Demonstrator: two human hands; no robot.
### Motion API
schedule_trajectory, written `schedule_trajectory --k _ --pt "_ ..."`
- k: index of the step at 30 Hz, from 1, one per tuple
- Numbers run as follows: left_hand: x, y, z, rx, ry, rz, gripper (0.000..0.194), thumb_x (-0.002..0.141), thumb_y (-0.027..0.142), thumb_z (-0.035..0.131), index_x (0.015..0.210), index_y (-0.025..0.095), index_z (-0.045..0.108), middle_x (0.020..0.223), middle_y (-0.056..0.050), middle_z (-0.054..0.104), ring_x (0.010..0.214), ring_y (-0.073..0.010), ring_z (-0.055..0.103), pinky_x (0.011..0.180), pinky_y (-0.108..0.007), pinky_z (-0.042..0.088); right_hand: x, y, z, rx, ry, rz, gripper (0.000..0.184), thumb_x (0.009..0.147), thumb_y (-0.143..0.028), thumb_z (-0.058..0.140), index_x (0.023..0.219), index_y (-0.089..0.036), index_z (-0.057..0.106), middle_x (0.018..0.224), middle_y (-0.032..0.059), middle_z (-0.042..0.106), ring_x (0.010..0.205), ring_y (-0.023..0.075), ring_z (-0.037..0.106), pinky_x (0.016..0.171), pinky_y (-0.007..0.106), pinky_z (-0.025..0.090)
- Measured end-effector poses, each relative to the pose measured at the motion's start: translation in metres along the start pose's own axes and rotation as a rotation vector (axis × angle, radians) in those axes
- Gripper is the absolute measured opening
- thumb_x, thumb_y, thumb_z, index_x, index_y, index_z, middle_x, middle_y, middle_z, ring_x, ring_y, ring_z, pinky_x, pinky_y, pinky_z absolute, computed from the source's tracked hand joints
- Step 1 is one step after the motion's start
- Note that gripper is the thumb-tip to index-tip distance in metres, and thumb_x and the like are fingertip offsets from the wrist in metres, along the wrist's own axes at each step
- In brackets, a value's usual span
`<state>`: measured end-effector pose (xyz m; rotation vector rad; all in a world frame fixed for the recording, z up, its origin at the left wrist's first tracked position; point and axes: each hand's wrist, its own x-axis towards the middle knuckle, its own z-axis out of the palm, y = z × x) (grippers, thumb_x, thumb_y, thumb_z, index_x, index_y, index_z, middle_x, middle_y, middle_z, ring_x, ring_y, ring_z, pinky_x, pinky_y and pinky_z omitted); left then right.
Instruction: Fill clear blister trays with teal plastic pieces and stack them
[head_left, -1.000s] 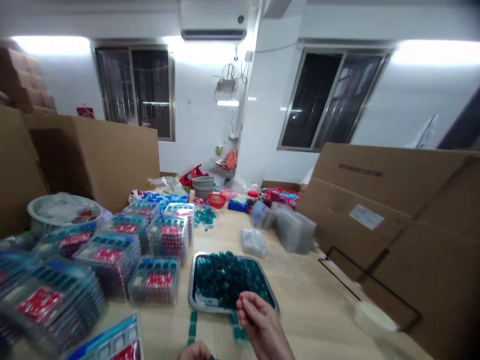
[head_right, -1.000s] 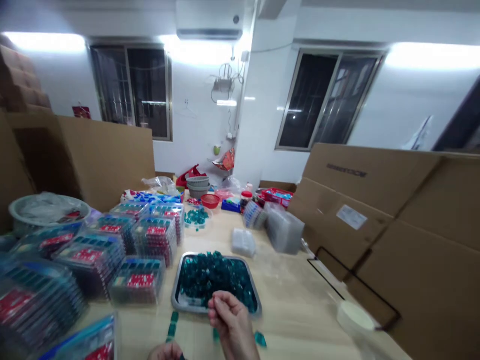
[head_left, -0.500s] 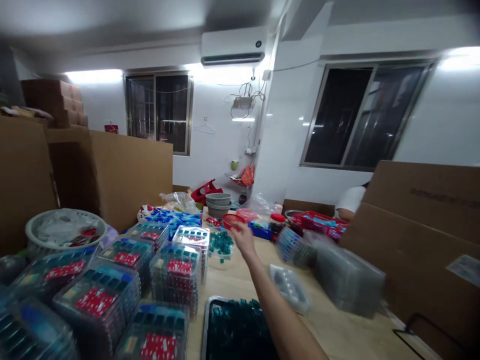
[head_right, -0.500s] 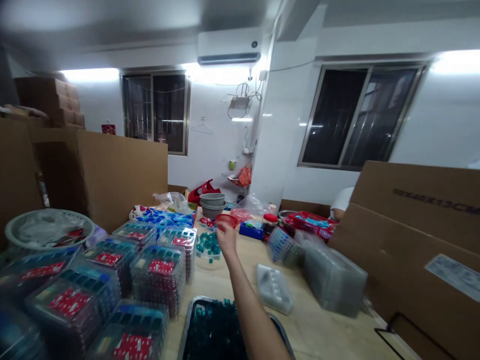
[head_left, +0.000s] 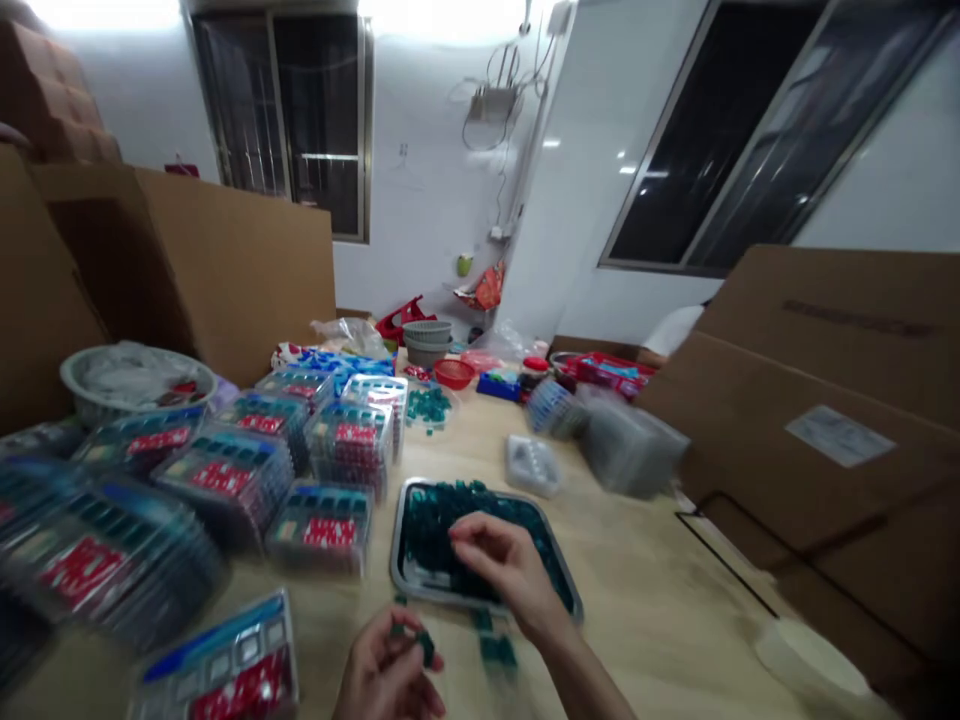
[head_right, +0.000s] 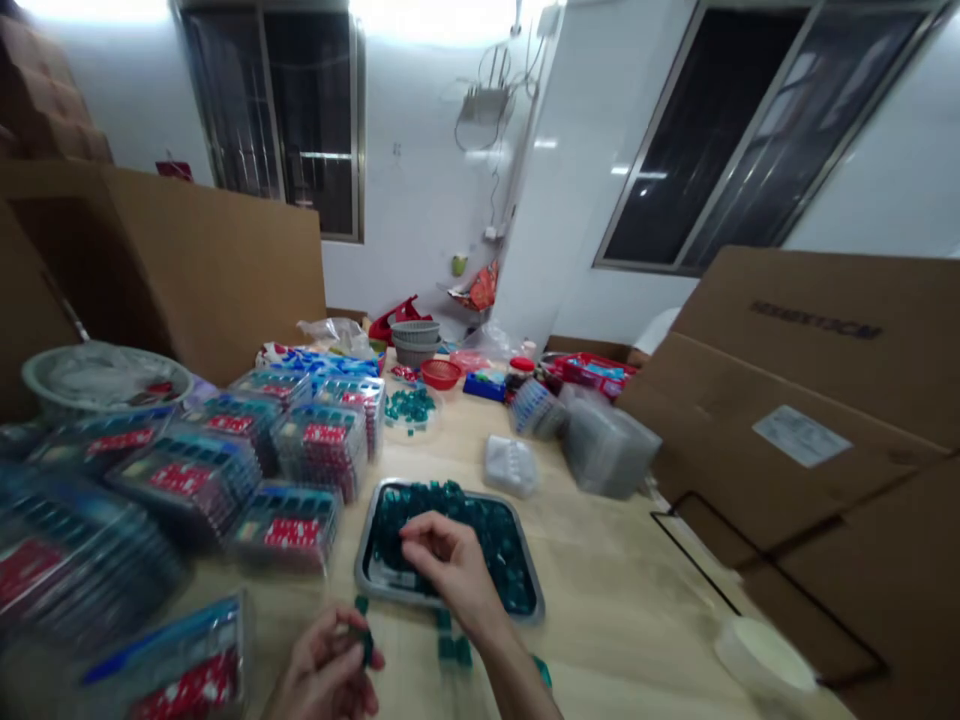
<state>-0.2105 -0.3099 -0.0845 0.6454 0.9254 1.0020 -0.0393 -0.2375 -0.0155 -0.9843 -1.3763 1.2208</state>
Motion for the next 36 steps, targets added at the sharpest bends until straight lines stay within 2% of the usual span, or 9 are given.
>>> schedule_trajectory --k 3,8,13,16,20,25,28,31,36 --pt "-0.028 0.008 0.024 -0.041 0.009 0.074 0.041 0.061 0.045 0.075 0.083 0.021 0.050 0.069 0.000 0.065 0.046 -0.0122 0.058 0.041 -0.020 0.038 -0.063 -0.007 0.013 -0.049 -0.151 0.044 0.023 0.066 -0.027 0.077 0.086 -0.019 0.071 0.085 0.0044 0.064 0.079 0.0194 0.058 0.072 0.027 0.045" --pt "-0.055 0.006 0.052 -0.002 -0.072 0.072 0.034 0.067 0.040 0.071 0.082 0.020 0.049 0.063 0.001 0.063 0.045 -0.0116 0.057 0.040 -0.019 0.040 -0.123 0.004 0.016 -0.025 -0.032 0.030 0.019 0.068 -0.026 0.076 0.085 -0.020 0.070 0.080 0.0032 0.061 0.073 0.0178 0.057 0.069 0.027 0.046" --pt "-0.069 -0.015 0.060 0.077 -0.158 0.033 0.033 0.069 0.042 0.069 0.081 0.019 0.049 0.066 -0.001 0.063 0.046 -0.0130 0.059 0.038 -0.019 0.042 -0.154 0.010 0.012 -0.012 0.089 -0.024 0.018 0.070 -0.024 0.073 0.088 -0.022 0.069 0.082 0.0035 0.059 0.074 0.0179 0.056 0.069 0.028 0.046" --pt "-0.070 -0.024 0.059 0.148 -0.176 -0.006 0.031 0.068 0.041 0.069 0.077 0.017 0.052 0.066 -0.001 0.062 0.045 -0.0115 0.056 0.038 -0.019 0.041 -0.167 0.013 0.012 -0.007 0.100 -0.027 0.016 0.072 -0.025 0.072 0.087 -0.021 0.069 0.088 0.0058 0.060 0.079 0.0193 0.057 0.071 0.028 0.046" --pt "-0.068 -0.030 0.054 0.221 -0.112 0.030 0.025 0.063 0.033 0.072 0.065 0.014 0.057 0.059 -0.001 0.058 0.051 -0.0107 0.052 0.041 -0.019 0.040 -0.175 0.020 0.015 0.086 0.130 0.050 0.013 0.069 -0.027 0.074 0.078 -0.019 0.068 0.079 0.0034 0.057 0.073 0.0171 0.054 0.066 0.026 0.044" --pt "-0.068 -0.032 0.046 0.088 -0.122 -0.007 0.020 0.055 0.023 0.075 0.067 0.013 0.063 0.060 -0.001 0.058 0.052 -0.0095 0.049 0.044 -0.020 0.037 -0.179 0.035 0.021 0.287 0.119 0.203 0.023 0.064 -0.030 0.078 0.075 -0.018 0.062 0.069 -0.0014 0.053 0.061 0.0114 0.046 0.057 0.021 0.038" --pt "-0.067 -0.033 0.042 0.015 -0.183 -0.087 0.018 0.053 0.019 0.076 0.060 0.012 0.061 0.058 0.000 0.055 0.049 -0.0069 0.045 0.045 -0.019 0.034 -0.181 0.045 0.024 0.384 0.126 0.220 0.026 0.061 -0.028 0.080 0.072 -0.018 0.059 0.074 -0.0009 0.055 0.064 0.0115 0.047 0.058 0.021 0.038" --pt "-0.065 -0.036 0.039 -0.053 -0.211 -0.135 0.018 0.051 0.016 0.076 0.059 0.013 0.060 0.059 0.001 0.056 0.051 -0.0068 0.046 0.046 -0.019 0.033 -0.183 0.055 0.023 0.404 0.174 0.225 0.025 0.061 -0.028 0.080 0.068 -0.018 0.058 0.073 0.0001 0.057 0.068 0.0138 0.049 0.062 0.023 0.039" --pt "-0.061 -0.046 0.037 -0.068 -0.146 -0.155 0.022 0.051 0.018 0.078 0.066 0.012 0.065 0.061 0.000 0.059 0.049 -0.0069 0.048 0.047 -0.020 0.034 -0.185 0.064 0.015 0.330 0.195 0.281 0.019 0.064 -0.027 0.078 0.068 -0.017 0.062 0.069 0.0002 0.056 0.065 0.0143 0.051 0.062 0.024 0.040"
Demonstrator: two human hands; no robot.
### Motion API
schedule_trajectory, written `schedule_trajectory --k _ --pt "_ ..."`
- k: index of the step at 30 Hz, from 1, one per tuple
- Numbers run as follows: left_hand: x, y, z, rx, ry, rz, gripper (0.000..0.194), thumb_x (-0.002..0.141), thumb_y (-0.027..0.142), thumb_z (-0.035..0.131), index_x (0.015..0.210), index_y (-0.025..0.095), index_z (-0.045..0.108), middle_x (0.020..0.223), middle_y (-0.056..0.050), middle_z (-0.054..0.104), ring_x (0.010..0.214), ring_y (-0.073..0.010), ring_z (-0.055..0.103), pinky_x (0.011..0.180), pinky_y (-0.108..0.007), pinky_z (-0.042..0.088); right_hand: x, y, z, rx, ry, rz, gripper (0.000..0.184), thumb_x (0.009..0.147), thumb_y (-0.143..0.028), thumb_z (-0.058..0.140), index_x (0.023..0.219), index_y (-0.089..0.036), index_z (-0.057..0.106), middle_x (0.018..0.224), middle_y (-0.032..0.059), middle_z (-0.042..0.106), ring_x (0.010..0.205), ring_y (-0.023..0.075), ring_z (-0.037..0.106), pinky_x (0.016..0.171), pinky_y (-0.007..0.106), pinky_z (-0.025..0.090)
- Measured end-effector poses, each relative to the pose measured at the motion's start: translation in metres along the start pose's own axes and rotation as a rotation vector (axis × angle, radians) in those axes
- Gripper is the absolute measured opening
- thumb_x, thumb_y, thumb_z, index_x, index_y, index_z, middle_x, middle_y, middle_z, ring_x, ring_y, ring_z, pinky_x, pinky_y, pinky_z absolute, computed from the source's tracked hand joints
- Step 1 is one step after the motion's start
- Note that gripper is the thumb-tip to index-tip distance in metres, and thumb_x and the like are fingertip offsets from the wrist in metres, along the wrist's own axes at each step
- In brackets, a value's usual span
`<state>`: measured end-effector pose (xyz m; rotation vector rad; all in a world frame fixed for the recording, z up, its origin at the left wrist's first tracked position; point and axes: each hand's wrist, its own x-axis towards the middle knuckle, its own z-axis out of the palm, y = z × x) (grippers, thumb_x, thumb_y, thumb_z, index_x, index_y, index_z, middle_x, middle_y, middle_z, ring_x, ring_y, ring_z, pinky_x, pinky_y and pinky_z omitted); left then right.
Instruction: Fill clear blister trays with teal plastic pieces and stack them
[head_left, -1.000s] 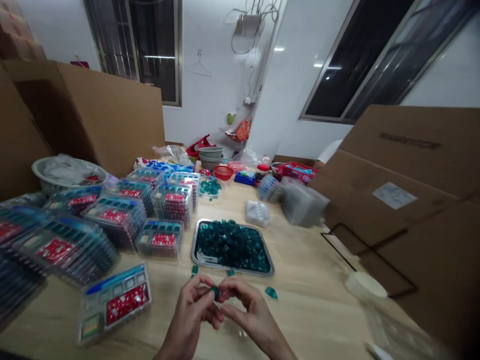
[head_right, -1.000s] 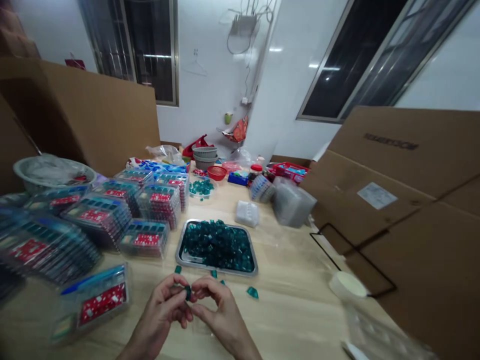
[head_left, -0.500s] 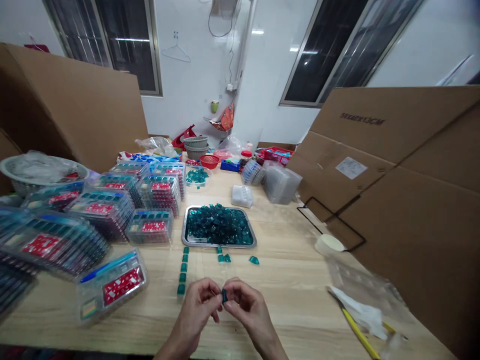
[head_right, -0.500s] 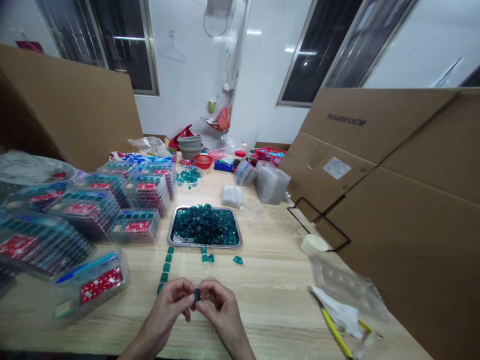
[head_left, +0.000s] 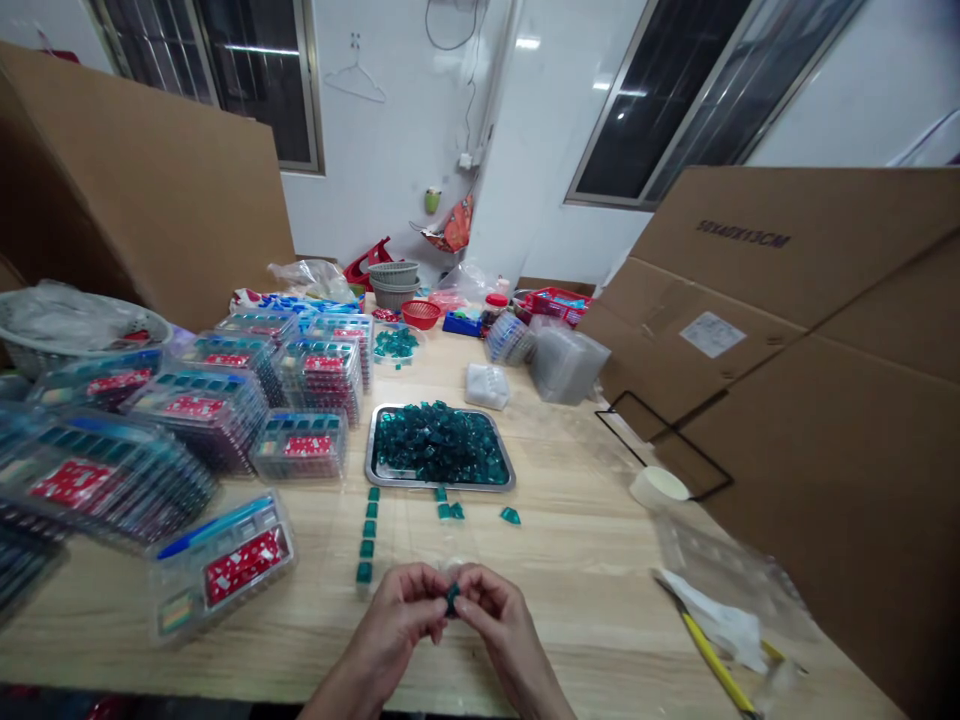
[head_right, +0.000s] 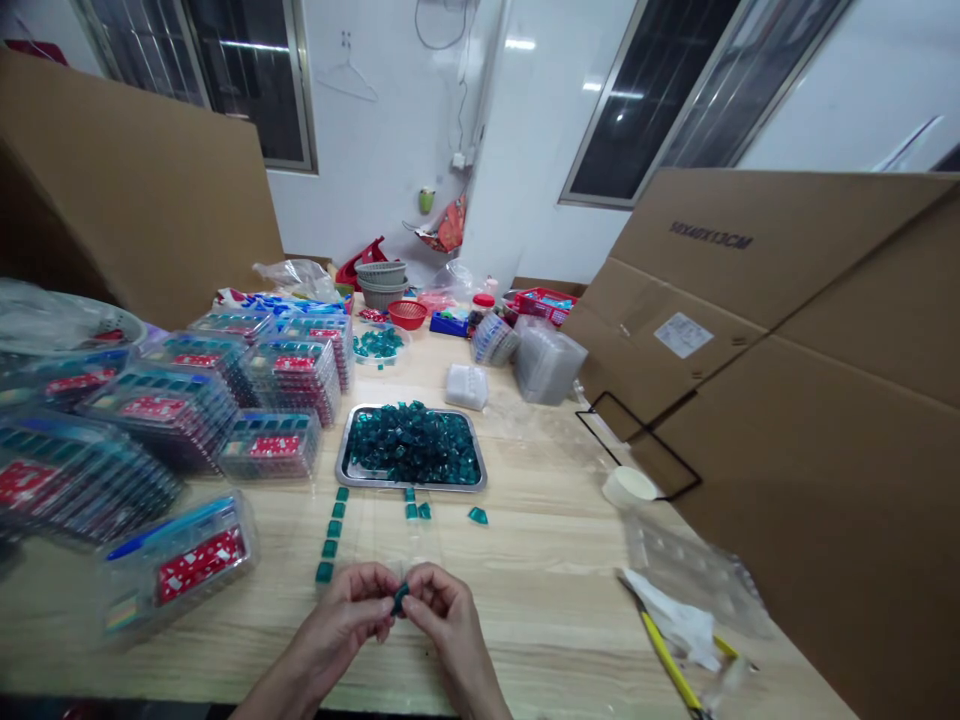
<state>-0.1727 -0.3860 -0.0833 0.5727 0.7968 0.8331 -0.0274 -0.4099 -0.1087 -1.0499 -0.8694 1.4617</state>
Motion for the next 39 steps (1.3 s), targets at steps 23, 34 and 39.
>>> schedule_trajectory --k 23,34,39 --pt "0.021 0.007 -0.003 0.029 -0.056 -0.061 0.021 0.045 0.014 0.073 0.059 0.014 0.057 0.047 0.003 0.056 0.036 -0.0064 0.046 0.037 -0.018 0.027 0.006 -0.015 -0.003 0.070 -0.046 0.083 0.027 0.064 -0.032 0.078 0.069 -0.016 0.057 0.060 -0.0024 0.057 0.053 0.0104 0.051 0.052 0.022 0.040" --pt "0.037 -0.009 0.000 0.043 0.149 -0.026 0.024 0.044 0.018 0.069 0.061 0.016 0.053 0.046 0.004 0.057 0.038 -0.0077 0.047 0.038 -0.018 0.030 0.010 -0.012 -0.009 -0.573 0.006 -0.270 0.008 0.076 -0.024 0.066 0.081 -0.018 0.068 0.077 0.0034 0.061 0.069 0.0161 0.058 0.063 0.026 0.046" --pt "0.042 -0.016 -0.006 0.234 0.205 0.116 0.023 0.056 0.029 0.067 0.070 0.016 0.054 0.055 0.002 0.057 0.050 -0.0108 0.052 0.045 -0.021 0.037 0.033 -0.013 -0.025 -0.748 -0.017 -0.371 0.012 0.081 -0.021 0.058 0.087 -0.018 0.068 0.079 0.0055 0.064 0.072 0.0177 0.060 0.062 0.026 0.047"
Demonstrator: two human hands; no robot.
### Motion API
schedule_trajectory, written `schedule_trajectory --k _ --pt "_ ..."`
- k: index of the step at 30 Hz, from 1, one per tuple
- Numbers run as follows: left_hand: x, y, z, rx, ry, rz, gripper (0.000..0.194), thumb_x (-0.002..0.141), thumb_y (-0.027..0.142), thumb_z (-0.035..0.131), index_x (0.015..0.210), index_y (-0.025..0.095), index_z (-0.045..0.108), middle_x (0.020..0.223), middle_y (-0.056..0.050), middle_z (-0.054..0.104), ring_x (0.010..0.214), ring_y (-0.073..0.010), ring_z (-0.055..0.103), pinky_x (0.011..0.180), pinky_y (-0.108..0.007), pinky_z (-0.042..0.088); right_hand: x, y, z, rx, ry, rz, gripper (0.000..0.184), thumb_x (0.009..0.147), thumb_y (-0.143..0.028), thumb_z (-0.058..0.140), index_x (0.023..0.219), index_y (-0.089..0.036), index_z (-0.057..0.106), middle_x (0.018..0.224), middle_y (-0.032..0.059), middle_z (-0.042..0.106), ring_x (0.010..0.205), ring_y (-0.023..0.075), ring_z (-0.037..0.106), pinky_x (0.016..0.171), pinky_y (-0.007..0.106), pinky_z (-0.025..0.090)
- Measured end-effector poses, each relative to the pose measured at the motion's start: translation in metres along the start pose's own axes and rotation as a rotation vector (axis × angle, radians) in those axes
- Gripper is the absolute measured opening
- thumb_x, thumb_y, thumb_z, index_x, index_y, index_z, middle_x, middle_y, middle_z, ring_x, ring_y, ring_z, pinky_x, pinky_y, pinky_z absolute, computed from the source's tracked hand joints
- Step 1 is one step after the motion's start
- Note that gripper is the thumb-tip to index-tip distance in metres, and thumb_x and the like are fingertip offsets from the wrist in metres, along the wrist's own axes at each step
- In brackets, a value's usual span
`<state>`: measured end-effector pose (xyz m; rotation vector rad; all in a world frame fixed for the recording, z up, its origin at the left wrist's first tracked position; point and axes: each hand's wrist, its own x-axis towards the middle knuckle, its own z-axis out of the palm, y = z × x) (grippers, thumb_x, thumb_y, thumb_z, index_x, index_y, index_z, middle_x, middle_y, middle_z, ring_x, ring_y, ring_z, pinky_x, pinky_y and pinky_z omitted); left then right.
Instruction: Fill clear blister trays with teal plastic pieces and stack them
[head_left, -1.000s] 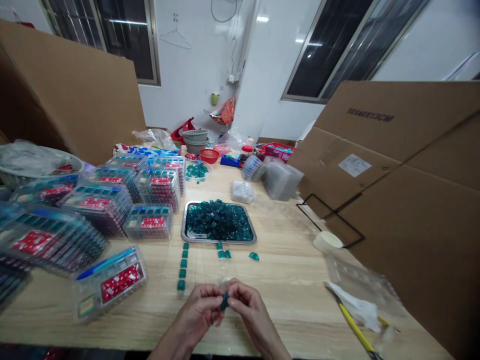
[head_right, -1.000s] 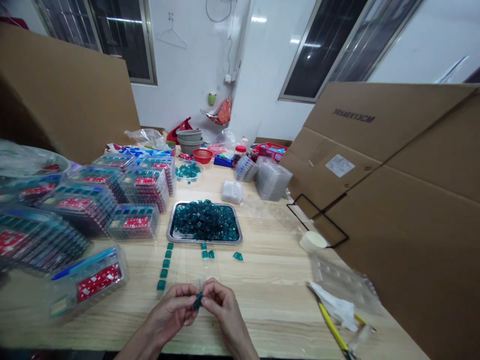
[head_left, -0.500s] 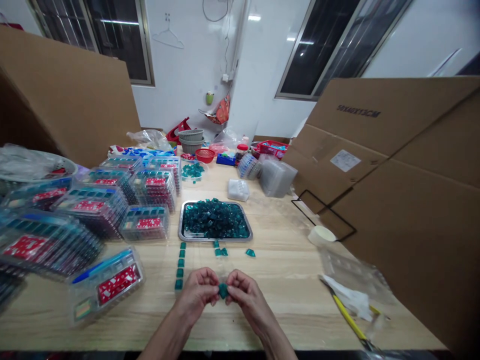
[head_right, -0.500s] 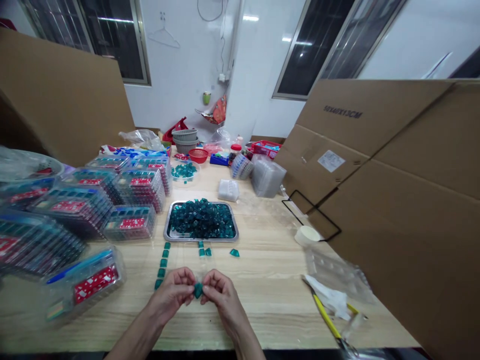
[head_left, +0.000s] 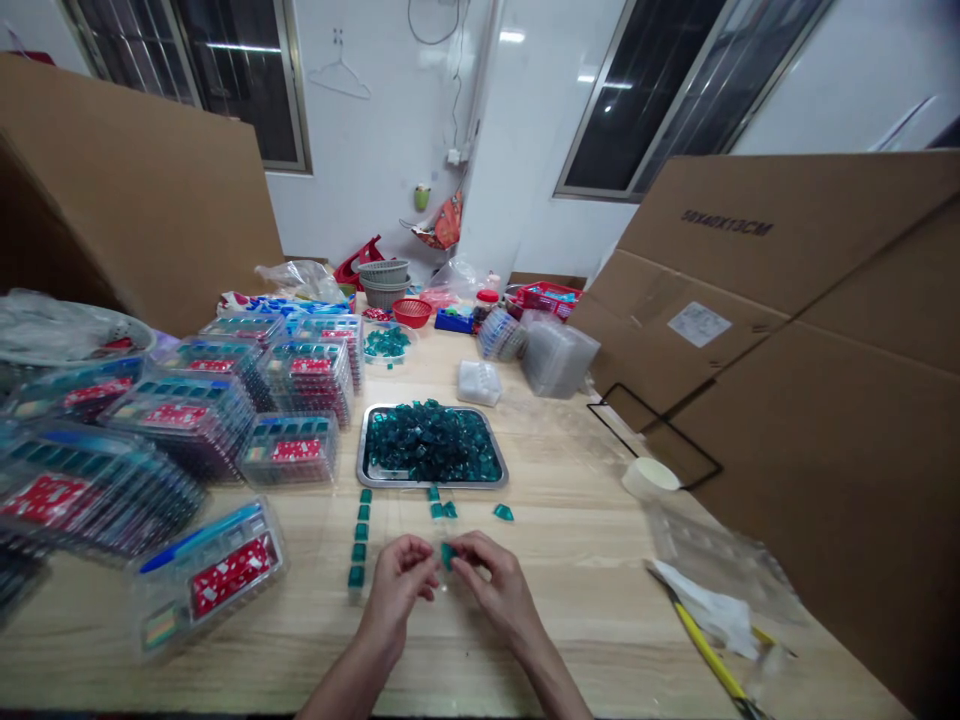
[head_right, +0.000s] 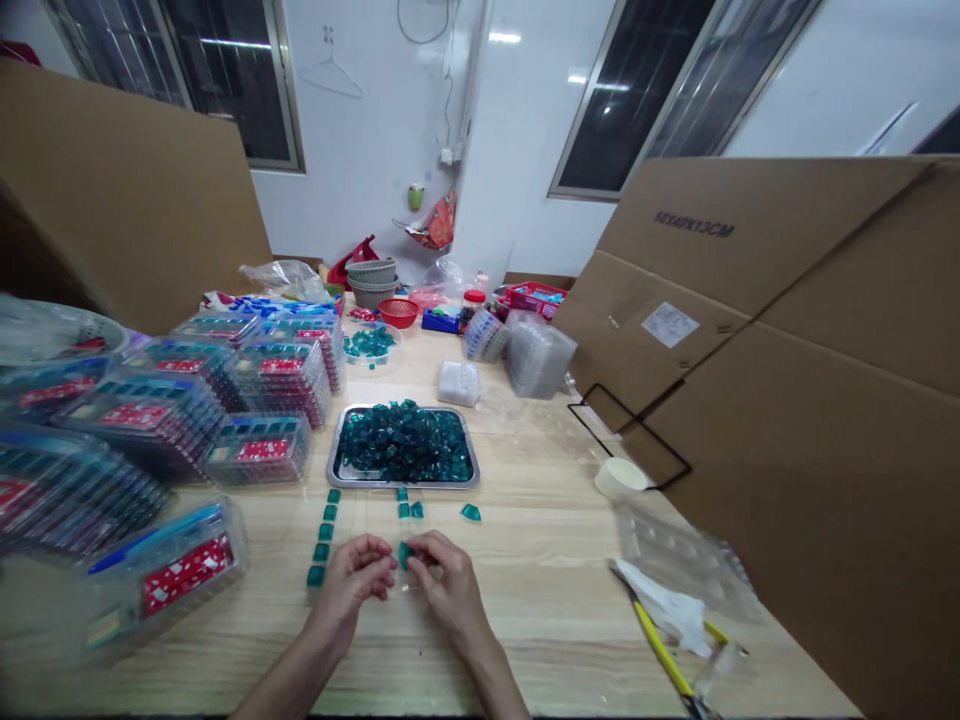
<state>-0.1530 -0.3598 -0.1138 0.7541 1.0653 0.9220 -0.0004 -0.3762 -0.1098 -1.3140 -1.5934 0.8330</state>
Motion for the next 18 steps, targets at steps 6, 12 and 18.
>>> schedule_trajectory --k 6,12,18 --pt "0.007 -0.017 -0.006 0.490 0.023 0.262 0.007 0.064 0.019 0.054 0.070 0.017 0.057 0.068 -0.001 0.059 0.063 -0.0146 0.057 0.060 -0.026 0.045 0.037 0.014 -0.007 -0.240 -0.065 -0.115 0.018 0.082 -0.011 0.050 0.086 -0.019 0.066 0.083 0.0051 0.062 0.078 0.0181 0.059 0.070 0.029 0.046" --pt "0.006 -0.024 -0.007 0.675 0.028 0.295 0.008 0.067 0.014 0.049 0.073 0.018 0.054 0.072 -0.003 0.060 0.066 -0.0163 0.059 0.064 -0.027 0.046 0.042 0.020 -0.002 -0.307 -0.170 -0.141 0.022 0.082 -0.008 0.049 0.086 -0.019 0.068 0.086 0.0051 0.062 0.080 0.0171 0.059 0.072 0.026 0.046" --pt "0.003 -0.024 -0.005 0.840 0.037 0.363 0.008 0.068 0.012 0.046 0.071 0.019 0.051 0.071 -0.003 0.057 0.066 -0.0171 0.055 0.063 -0.028 0.042 0.043 0.018 -0.001 -0.474 -0.270 -0.212 0.028 0.082 -0.003 0.046 0.078 -0.019 0.068 0.082 0.0044 0.062 0.080 0.0168 0.058 0.071 0.025 0.044"
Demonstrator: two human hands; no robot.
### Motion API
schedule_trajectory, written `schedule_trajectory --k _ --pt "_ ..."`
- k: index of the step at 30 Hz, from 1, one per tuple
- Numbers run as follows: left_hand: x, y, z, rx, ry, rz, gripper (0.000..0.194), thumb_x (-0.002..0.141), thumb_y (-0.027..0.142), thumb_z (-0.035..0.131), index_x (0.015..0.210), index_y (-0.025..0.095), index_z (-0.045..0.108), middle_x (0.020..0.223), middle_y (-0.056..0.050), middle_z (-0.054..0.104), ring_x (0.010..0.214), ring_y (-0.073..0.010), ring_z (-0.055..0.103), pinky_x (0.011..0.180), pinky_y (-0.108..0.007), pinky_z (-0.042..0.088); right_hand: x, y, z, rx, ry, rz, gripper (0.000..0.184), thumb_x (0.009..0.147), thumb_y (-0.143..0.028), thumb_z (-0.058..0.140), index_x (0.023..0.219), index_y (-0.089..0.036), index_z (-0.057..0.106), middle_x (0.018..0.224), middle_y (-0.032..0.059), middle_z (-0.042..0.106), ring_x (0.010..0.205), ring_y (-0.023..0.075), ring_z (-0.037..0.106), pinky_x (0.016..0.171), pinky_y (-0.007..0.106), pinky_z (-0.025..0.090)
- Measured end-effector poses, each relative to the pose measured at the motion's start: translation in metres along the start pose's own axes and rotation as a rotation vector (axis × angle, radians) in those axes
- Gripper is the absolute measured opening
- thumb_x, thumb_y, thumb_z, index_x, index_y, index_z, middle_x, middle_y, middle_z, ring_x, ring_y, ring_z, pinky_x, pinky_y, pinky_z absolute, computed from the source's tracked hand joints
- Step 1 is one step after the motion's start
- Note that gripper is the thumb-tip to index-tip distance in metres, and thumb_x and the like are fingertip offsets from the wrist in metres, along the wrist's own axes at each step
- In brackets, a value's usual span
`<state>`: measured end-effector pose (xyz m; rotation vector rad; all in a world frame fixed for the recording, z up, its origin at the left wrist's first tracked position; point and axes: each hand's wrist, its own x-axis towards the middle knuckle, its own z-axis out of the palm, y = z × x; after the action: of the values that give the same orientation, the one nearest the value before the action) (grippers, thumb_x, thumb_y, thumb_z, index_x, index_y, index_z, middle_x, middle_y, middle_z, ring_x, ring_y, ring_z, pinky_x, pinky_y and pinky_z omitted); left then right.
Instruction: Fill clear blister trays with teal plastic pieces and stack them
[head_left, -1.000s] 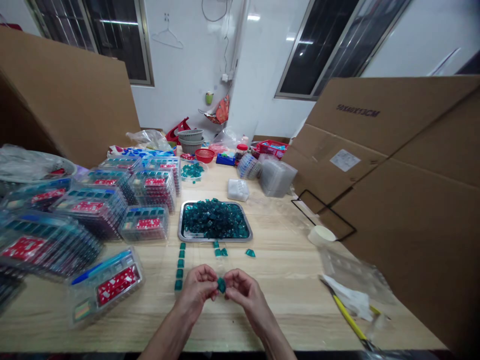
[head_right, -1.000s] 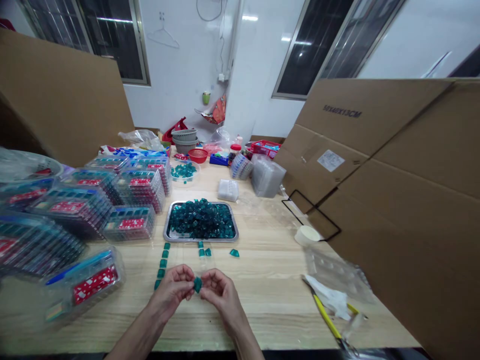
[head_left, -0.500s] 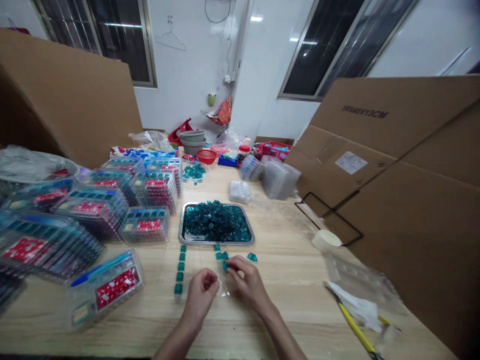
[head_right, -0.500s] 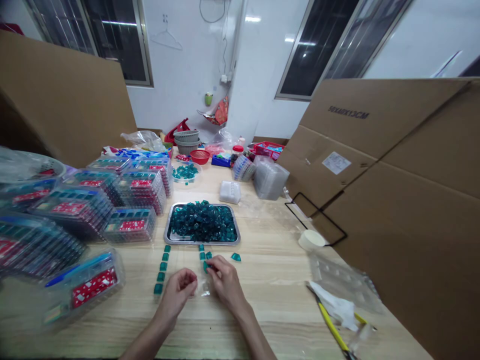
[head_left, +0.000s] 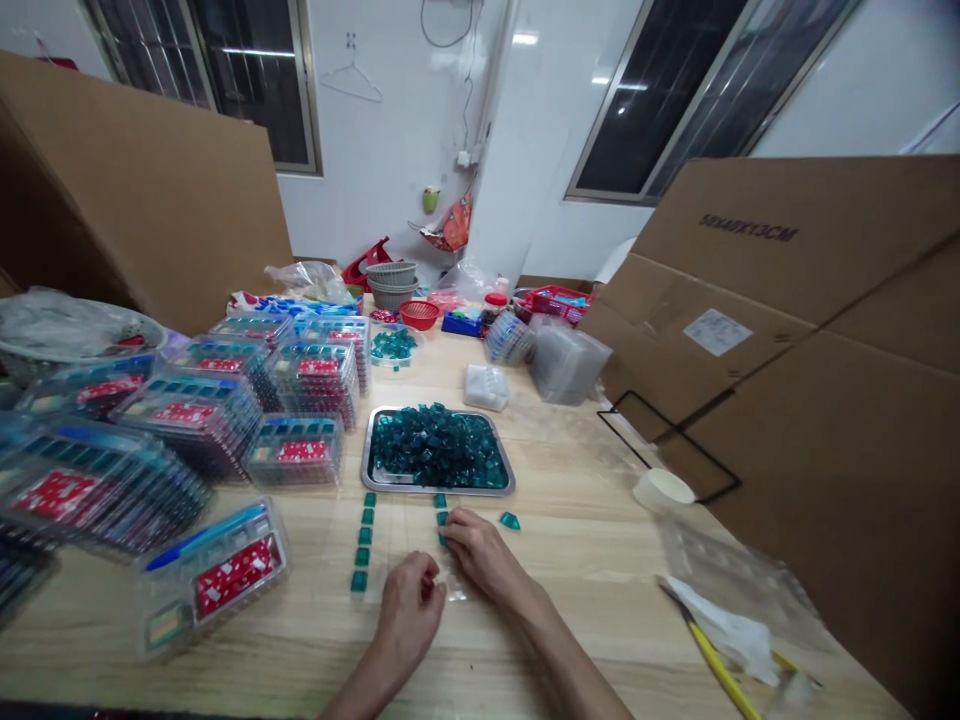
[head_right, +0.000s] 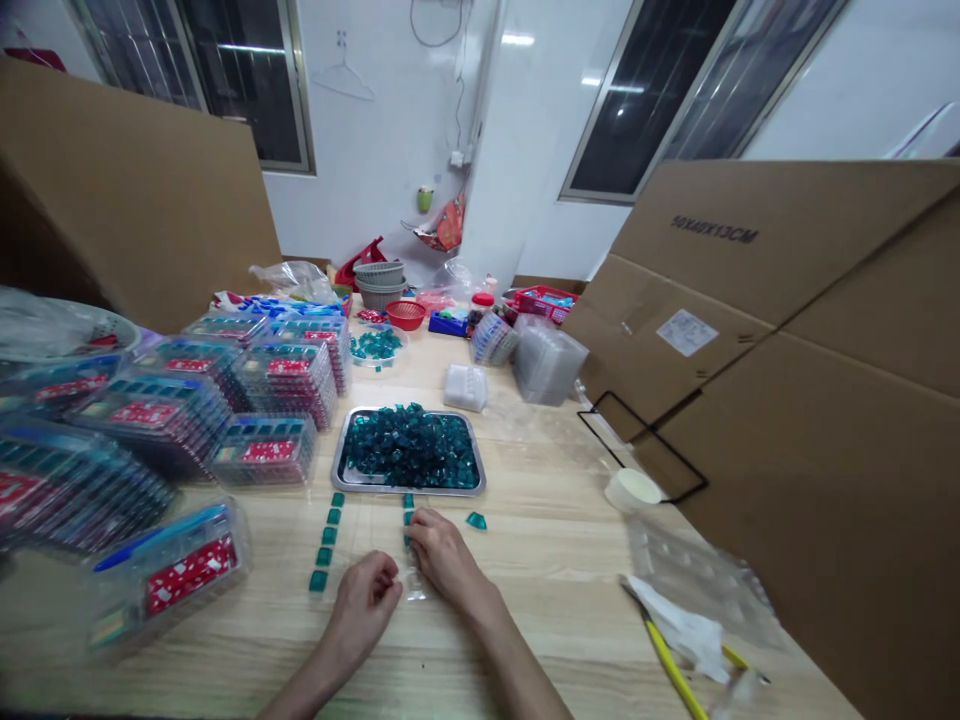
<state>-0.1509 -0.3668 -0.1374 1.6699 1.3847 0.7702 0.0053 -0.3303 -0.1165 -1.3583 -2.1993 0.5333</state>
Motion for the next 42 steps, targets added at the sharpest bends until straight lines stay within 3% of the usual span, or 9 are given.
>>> schedule_trajectory --k 3,7,9,16,22,26,30,34,42 --pt "-0.003 0.002 -0.003 0.072 0.010 0.043 0.008 0.069 0.013 0.047 0.070 0.020 0.051 0.071 -0.002 0.056 0.069 -0.0178 0.054 0.065 -0.029 0.039 -0.001 0.004 -0.003 0.073 -0.013 0.016 0.024 0.080 -0.005 0.050 0.086 -0.019 0.068 0.084 0.0040 0.064 0.079 0.0166 0.059 0.071 0.025 0.045" --pt "-0.005 0.001 -0.008 0.096 0.003 0.053 0.008 0.070 0.013 0.047 0.069 0.020 0.051 0.072 -0.003 0.055 0.070 -0.0190 0.053 0.065 -0.029 0.037 -0.005 0.015 -0.007 0.234 0.181 0.148 0.020 0.081 -0.011 0.050 0.090 -0.018 0.066 0.083 0.0039 0.064 0.074 0.0167 0.060 0.067 0.026 0.047" --pt "-0.005 0.000 -0.010 0.099 -0.005 0.063 0.008 0.071 0.013 0.046 0.069 0.020 0.051 0.072 -0.003 0.055 0.070 -0.0195 0.053 0.065 -0.029 0.037 -0.006 0.017 -0.006 0.214 0.234 0.183 0.019 0.080 -0.009 0.048 0.083 -0.018 0.065 0.080 0.0035 0.063 0.071 0.0164 0.058 0.065 0.026 0.046" --pt "-0.005 -0.001 -0.008 0.089 -0.003 0.065 0.008 0.070 0.012 0.047 0.069 0.019 0.051 0.073 -0.004 0.055 0.071 -0.0195 0.053 0.065 -0.029 0.038 0.001 0.012 0.005 0.125 0.239 0.191 0.020 0.071 -0.007 0.049 0.080 -0.019 0.063 0.079 0.0030 0.059 0.077 0.0182 0.054 0.071 0.029 0.042" --pt "0.000 0.002 -0.012 -0.040 0.012 0.020 0.007 0.069 0.015 0.049 0.067 0.018 0.055 0.067 -0.003 0.056 0.063 -0.0173 0.053 0.061 -0.028 0.037 -0.010 0.007 0.004 0.571 0.327 0.407 0.008 0.066 -0.019 0.060 0.074 -0.017 0.061 0.065 -0.0006 0.058 0.058 0.0149 0.052 0.058 0.027 0.041" --pt "0.005 0.017 -0.012 -0.439 -0.033 -0.085 0.008 0.069 0.023 0.054 0.067 0.016 0.058 0.061 -0.001 0.057 0.058 -0.0147 0.052 0.055 -0.025 0.038 -0.027 -0.018 0.007 1.252 0.344 0.540 0.022 0.057 -0.024 0.075 0.074 -0.017 0.062 0.069 -0.0006 0.062 0.060 0.0134 0.056 0.060 0.026 0.044" --pt "0.004 0.031 -0.011 -0.786 -0.074 -0.153 0.019 0.065 0.027 0.063 0.078 0.014 0.062 0.064 -0.001 0.061 0.058 -0.0133 0.055 0.054 -0.023 0.041 -0.037 -0.044 0.011 1.551 0.304 0.589 0.027 0.055 -0.022 0.080 0.076 -0.018 0.064 0.070 -0.0003 0.064 0.059 0.0121 0.058 0.061 0.025 0.046" --pt "-0.001 0.036 -0.015 -0.830 -0.083 -0.151 0.013 0.063 0.024 0.067 0.069 0.013 0.064 0.057 -0.001 0.061 0.052 -0.0109 0.053 0.050 -0.021 0.038 -0.042 -0.050 0.015 1.545 0.323 0.580 0.030 0.056 -0.024 0.081 0.081 -0.019 0.066 0.069 0.0000 0.065 0.057 0.0128 0.059 0.060 0.026 0.046" --pt "-0.003 0.033 -0.016 -0.727 -0.055 -0.211 0.016 0.059 0.027 0.068 0.058 0.013 0.060 0.048 -0.002 0.059 0.045 -0.0117 0.052 0.044 -0.021 0.038 -0.047 -0.045 0.014 1.191 0.240 0.484 0.030 0.066 -0.041 0.076 0.081 -0.016 0.072 0.063 0.0011 0.064 0.057 0.0136 0.055 0.058 0.026 0.044"
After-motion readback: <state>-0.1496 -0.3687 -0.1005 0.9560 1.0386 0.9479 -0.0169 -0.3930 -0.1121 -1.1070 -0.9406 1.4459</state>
